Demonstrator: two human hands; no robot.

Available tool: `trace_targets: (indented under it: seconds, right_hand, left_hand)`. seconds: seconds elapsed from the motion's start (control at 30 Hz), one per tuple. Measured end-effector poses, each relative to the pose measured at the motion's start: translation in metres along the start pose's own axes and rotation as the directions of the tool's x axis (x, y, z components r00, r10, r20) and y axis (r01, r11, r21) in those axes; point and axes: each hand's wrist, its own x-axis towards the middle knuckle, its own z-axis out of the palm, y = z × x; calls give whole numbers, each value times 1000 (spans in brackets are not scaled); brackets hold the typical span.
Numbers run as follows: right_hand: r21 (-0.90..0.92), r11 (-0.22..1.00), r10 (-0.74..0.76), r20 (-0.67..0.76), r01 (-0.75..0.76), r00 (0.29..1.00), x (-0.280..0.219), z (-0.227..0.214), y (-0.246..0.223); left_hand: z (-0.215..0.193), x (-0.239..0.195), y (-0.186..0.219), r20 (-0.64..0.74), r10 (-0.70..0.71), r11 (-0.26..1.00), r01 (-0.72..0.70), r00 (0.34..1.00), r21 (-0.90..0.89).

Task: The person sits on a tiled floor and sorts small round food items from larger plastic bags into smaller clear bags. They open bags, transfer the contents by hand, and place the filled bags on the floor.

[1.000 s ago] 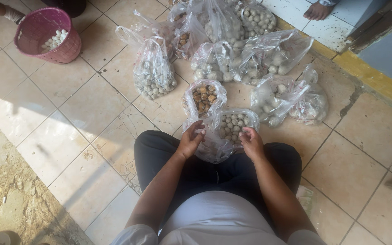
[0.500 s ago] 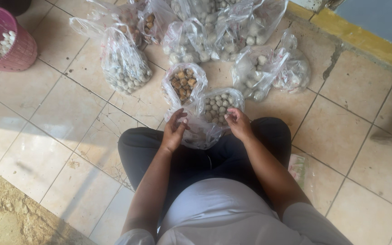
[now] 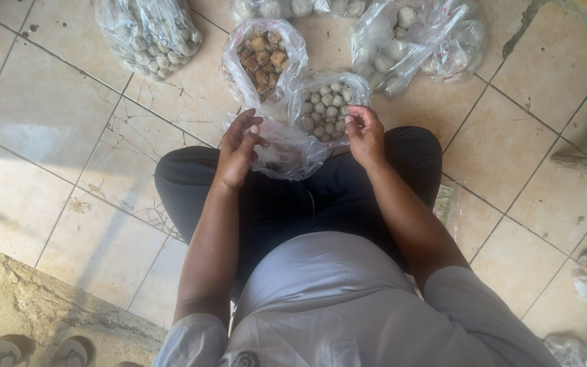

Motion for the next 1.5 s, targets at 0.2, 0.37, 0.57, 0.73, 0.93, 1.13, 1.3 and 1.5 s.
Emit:
trace_targets:
  seconds: [0.2, 0.37, 0.57, 0.73, 0.93, 1.13, 1.3, 1.5]
  right_hand:
    - [-245, 953, -158, 107, 180, 982, -7, 13, -3]
    - [-261, 959, -74, 136, 108, 988, 1, 19, 3]
    - [-377, 925, 32, 186, 42, 982, 5, 20, 18]
    - [-390, 919, 102, 89, -59, 991, 11, 15, 20]
    - [-405, 911, 138, 125, -77, 982, 9, 16, 14]
    - [-420, 907, 37, 150, 30, 988, 9, 17, 13]
    - [-406, 913, 47, 169, 27, 984, 8, 20, 17]
    - [-561, 805, -107, 183, 193, 977, 25, 17, 25]
  left_hand:
    - [0, 10, -3, 11, -55, 998, 55, 998, 5]
    - [1, 11, 3, 29, -70, 998, 70, 997, 4]
    - [2, 9, 4, 62, -78, 997, 77, 995, 10]
    - [4, 8, 5, 43, -114, 992, 112, 993, 50]
    - [6, 10, 4, 74, -98, 994, 93, 992, 61]
    - [6, 9, 4, 53, -111, 992, 108, 992, 59]
    - [6, 9, 5, 58, -113, 993, 111, 992, 40]
    - [6, 9, 4, 62, -110, 992, 107, 992, 60]
